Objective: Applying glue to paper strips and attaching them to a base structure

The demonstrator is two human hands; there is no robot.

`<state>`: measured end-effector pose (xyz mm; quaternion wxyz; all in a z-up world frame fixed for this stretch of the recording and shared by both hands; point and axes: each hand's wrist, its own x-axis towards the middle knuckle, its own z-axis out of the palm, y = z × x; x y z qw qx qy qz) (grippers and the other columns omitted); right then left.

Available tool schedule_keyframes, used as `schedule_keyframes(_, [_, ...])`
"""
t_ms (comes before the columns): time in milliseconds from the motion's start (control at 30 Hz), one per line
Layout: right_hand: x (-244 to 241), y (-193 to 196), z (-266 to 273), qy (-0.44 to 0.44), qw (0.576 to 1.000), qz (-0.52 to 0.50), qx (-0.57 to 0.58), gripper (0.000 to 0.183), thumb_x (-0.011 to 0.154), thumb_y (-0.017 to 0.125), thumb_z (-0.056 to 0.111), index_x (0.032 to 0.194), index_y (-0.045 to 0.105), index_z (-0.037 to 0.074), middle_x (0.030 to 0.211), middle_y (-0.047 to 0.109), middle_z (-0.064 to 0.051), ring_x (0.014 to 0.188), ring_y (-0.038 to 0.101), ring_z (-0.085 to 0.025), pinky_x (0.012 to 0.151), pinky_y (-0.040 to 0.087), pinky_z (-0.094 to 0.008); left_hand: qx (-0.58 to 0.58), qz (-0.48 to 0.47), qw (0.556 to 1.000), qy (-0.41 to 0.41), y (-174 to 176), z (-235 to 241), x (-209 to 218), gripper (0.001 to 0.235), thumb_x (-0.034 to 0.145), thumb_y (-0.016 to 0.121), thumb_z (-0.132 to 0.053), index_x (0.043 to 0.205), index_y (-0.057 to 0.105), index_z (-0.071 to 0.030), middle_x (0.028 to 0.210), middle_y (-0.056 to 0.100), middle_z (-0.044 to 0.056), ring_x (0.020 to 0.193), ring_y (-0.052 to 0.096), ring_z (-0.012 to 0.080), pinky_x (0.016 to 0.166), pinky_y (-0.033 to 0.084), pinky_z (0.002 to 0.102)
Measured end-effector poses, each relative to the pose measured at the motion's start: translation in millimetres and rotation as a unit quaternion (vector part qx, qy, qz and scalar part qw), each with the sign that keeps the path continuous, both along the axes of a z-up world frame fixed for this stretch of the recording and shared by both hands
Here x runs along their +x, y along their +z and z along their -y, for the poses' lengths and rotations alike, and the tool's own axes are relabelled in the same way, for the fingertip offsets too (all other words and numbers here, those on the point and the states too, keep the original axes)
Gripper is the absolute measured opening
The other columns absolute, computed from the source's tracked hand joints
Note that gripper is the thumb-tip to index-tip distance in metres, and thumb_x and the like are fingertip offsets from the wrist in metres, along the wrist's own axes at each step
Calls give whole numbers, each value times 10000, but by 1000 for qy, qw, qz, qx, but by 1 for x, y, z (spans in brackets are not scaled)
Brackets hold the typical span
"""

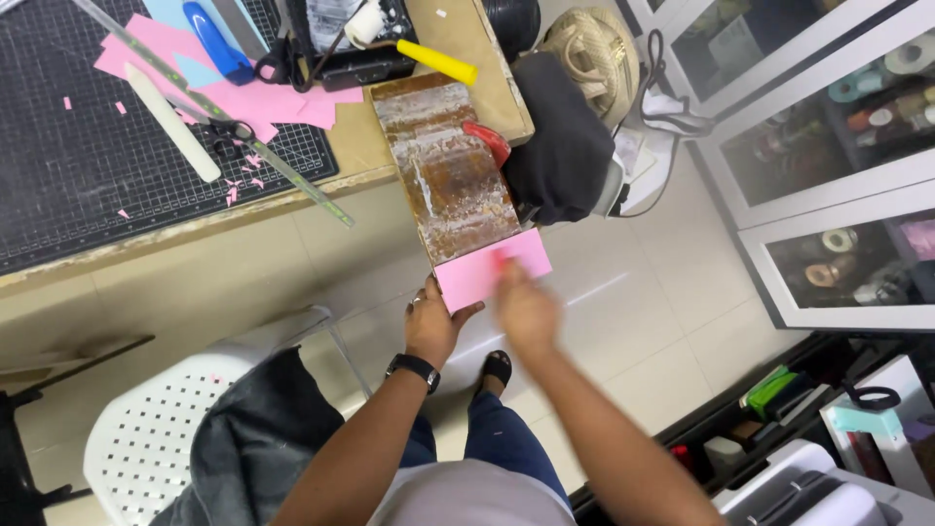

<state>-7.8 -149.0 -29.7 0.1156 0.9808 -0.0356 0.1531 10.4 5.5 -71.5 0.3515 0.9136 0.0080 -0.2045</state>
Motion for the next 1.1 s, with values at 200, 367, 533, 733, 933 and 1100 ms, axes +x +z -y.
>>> schedule_keyframes(200, [5, 12, 33, -55, 989, 73, -118, 316, 1027, 472, 377, 785, 585, 208, 539, 573, 42, 450, 648, -164, 409, 498, -301, 13, 26, 1000, -1, 4, 2, -3, 936, 866, 661, -718, 1419, 372, -21, 1235, 633, 210, 1210, 656, 382, 1122, 426, 534])
schedule_keyframes(367, [-1, 20, -4, -86, 977, -157, 118, 220, 992, 522, 370, 1074, 496, 168, 715, 706, -61, 665, 759, -305, 593, 597, -459, 30, 14, 999, -12, -16, 5, 5, 889, 874, 741, -535, 1472, 323, -28, 1261, 622, 215, 1220, 644, 395, 1109, 445, 519])
schedule_keyframes(533, [-5, -3, 8, 7, 997, -45, 61, 210, 928, 561, 367, 979, 567, 163, 587, 646, -31, 527, 715, -263, 490, 574, -422, 24, 3, 1000, -14, -9, 2, 9, 914, 863, 785, -491, 1496, 311, -33, 1261, 625, 206, 1221, 643, 398, 1101, 450, 524])
schedule_keyframes(733, [2, -17, 17, -55, 990, 64, -111, 251, 983, 507, 309, 1048, 632, 100, 558, 580, 27, 457, 645, -178, 405, 504, -342, -11, 8, 1000, -13, -28, 4, 11, 982, 859, 673, -711, 1469, 343, -15, 1263, 622, 214, 1231, 637, 391, 1107, 437, 519])
schedule_keyframes(933, [-2, 17, 32, 21, 986, 105, -127, 158, 971, 547, 324, 872, 608, 216, 522, 505, 71, 398, 578, -150, 394, 465, -287, 1, 2, 1000, -19, -5, 0, -1, 982, 853, 653, -744, 1458, 357, -28, 1236, 636, 197, 1207, 654, 375, 1078, 460, 506])
schedule_keyframes(1100, [-9, -15, -2, -21, 999, 27, 8, 132, 978, 552, 316, 910, 591, 211, 543, 540, 98, 439, 639, -147, 447, 524, -308, 1, 23, 1000, -14, -17, -4, -7, 1010, 816, 685, -762, 1443, 368, -37, 1222, 638, 197, 1186, 660, 383, 1067, 474, 494])
